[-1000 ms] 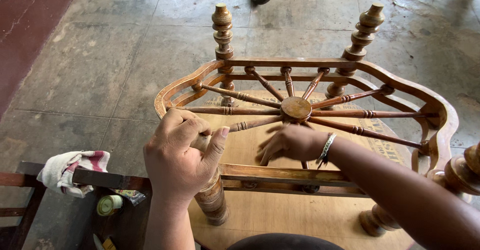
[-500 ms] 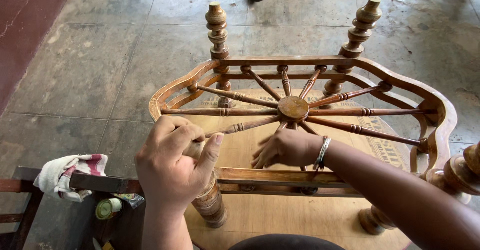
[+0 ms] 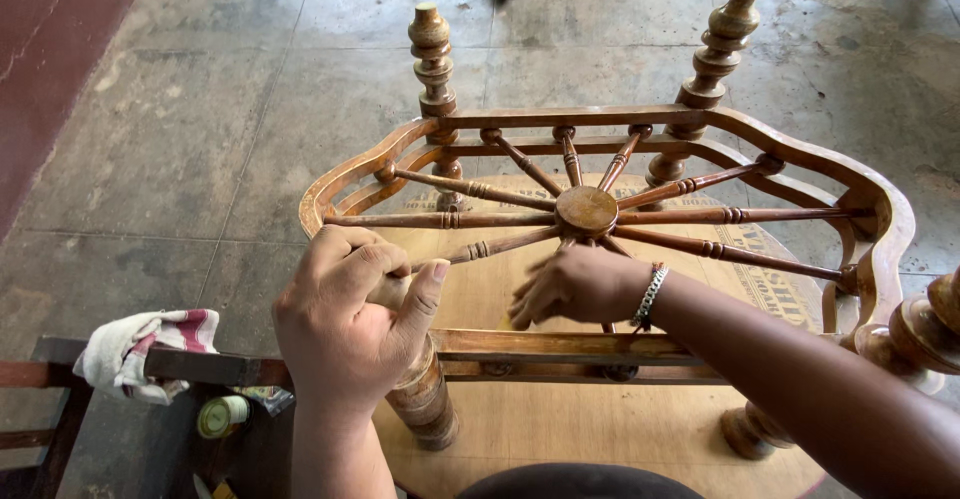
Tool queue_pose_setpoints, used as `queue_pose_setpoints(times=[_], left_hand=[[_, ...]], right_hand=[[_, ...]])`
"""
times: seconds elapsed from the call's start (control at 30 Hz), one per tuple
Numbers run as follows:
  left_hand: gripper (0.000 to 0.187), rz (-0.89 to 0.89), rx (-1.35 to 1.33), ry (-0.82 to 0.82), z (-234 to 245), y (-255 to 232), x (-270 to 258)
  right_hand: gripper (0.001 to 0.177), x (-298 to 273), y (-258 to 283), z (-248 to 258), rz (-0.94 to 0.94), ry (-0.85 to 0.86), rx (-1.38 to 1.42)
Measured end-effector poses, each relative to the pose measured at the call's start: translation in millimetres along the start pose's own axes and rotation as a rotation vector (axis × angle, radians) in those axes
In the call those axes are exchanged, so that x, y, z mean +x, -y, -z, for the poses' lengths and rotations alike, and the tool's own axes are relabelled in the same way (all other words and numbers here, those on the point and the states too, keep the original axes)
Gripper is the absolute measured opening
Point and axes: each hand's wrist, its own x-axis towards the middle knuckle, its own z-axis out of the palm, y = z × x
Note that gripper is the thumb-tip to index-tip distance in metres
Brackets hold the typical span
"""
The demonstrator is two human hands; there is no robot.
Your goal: The person sands the wooden frame of a table by hand, rubbing a small sanding block over the legs, spokes, and outer edges of the piece.
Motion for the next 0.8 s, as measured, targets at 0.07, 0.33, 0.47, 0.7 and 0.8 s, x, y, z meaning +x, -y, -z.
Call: queue_pose_setpoints(times=[0.07, 0.33, 0.47, 0.7, 0.8], left_hand=[[0.028, 0.012, 0.014, -0.005, 3.3, -1.0, -4.3], [0.032, -0.158, 0.536, -0.262, -29.7, -19.8, -9.1], [0.029, -0.268, 0.038, 0.081, -75.8, -42.1, -33.7], [0.045, 0.515, 0.300, 1.157, -100.2, -41.2, -17.1], [0.044, 0.430, 0.304, 1.160, -100.8, -41.3, -17.2]], right_hand=[[0.020, 3.2, 2.2, -3.4, -0.080, 0.025, -0.046], [0.037, 14.0, -10.5, -4.3, -0.501, 0.124, -0.216], [0.023, 9.4, -16.9, -0.5, -0.545, -0.101, -0.385], [0.013, -0.4, -17.1, -5.4, -0.519, -0.094, -0.382], [0.013, -6.0, -16.7, 2.9, -0.329, -0.021, -0.321]])
